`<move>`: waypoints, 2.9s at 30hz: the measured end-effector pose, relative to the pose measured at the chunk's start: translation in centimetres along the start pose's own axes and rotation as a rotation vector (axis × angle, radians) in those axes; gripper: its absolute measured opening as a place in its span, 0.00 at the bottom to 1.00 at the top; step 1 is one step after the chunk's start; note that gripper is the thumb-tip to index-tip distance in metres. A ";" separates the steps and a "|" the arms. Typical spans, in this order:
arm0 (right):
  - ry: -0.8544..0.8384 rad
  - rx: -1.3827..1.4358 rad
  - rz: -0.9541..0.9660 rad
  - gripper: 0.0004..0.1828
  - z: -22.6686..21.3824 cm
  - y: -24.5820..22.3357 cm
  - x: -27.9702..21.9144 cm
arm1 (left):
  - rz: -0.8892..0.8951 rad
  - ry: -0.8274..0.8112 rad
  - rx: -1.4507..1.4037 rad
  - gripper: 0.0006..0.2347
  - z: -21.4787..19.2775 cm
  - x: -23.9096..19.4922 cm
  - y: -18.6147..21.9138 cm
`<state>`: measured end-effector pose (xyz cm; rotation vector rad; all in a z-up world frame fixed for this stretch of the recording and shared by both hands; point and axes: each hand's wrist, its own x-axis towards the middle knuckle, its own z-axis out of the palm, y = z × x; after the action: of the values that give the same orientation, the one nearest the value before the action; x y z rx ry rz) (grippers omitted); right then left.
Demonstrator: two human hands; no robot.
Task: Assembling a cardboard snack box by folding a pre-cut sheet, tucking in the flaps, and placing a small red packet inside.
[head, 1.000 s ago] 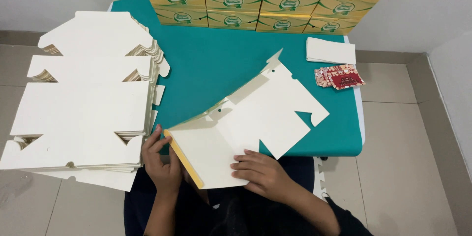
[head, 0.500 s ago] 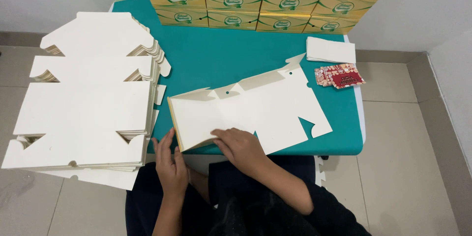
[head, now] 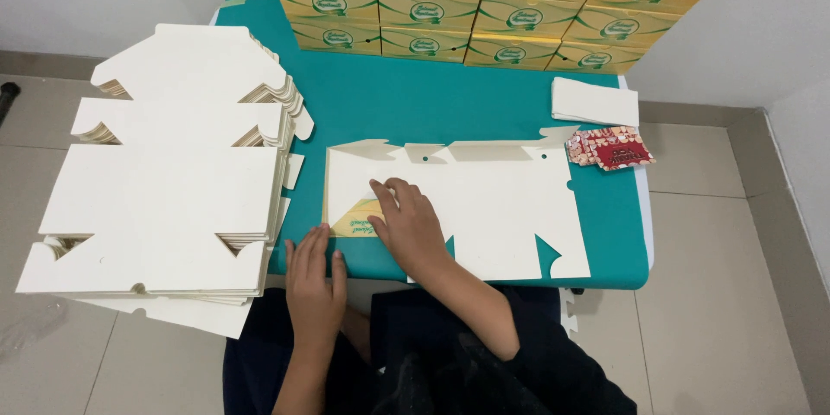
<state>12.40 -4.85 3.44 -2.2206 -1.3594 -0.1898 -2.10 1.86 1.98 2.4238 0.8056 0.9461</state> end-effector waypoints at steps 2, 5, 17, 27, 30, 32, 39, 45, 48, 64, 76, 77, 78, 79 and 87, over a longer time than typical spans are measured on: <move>0.024 -0.024 -0.152 0.19 -0.4 -0.6 -0.5 | 0.024 -0.019 0.076 0.15 0.0 0.2 0.5; 0.020 -0.100 -0.335 0.16 0.1 -1.8 -1.5 | 0.083 -0.092 0.249 0.17 0.5 -0.3 0.5; -0.121 -0.083 -0.180 0.22 -1.5 0.1 -6.1 | 0.174 -0.349 0.743 0.26 3.6 -1.0 -0.4; -0.364 0.039 -0.040 0.24 -3.6 1.2 -4.9 | 0.157 -0.339 0.780 0.26 3.6 -0.4 0.7; -0.302 0.033 -0.019 0.23 -3.4 1.0 -5.8 | 0.153 -0.421 0.752 0.28 3.3 -0.5 0.8; -0.269 0.018 -0.020 0.23 -2.9 0.9 -6.4 | 0.166 -0.423 0.743 0.29 3.2 -0.4 0.5; -0.429 0.008 -0.141 0.40 -3.8 2.4 -8.8 | 0.158 -0.357 0.703 0.29 2.7 -0.2 1.2; -0.243 0.057 -0.057 0.20 -7.2 3.0 -8.2 | 0.223 -0.193 0.445 0.23 2.1 0.2 3.0; -0.165 0.125 0.000 0.17 -7.1 3.3 -7.6 | 0.238 -0.235 0.244 0.23 3.1 0.3 4.0; -0.021 -0.024 0.091 0.16 -3.5 2.7 -4.9 | 0.245 -0.353 0.259 0.24 5.2 0.2 3.6; -0.223 -0.215 -0.058 0.28 -4.0 3.8 -8.6 | 0.249 -0.347 0.412 0.22 6.2 0.1 4.2; -0.230 -0.176 -0.046 0.27 -4.1 3.9 -8.6 | 0.253 -0.310 0.409 0.22 6.2 0.0 4.3; -0.237 -0.137 -0.034 0.27 -4.2 4.0 -8.5 | 0.257 -0.274 0.406 0.21 6.2 0.0 4.4; -0.235 -0.139 -0.031 0.27 -4.3 4.2 -8.7 | 0.261 -0.275 0.404 0.21 6.2 -0.3 4.6; -0.246 -0.180 -0.092 0.36 -3.3 4.5 -10.1 | 0.335 -0.163 -0.135 0.19 5.3 -1.9 4.5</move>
<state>11.85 -16.05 0.84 -2.3936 -1.6348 -0.0762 2.14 -3.62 0.00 2.5204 0.2727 0.8711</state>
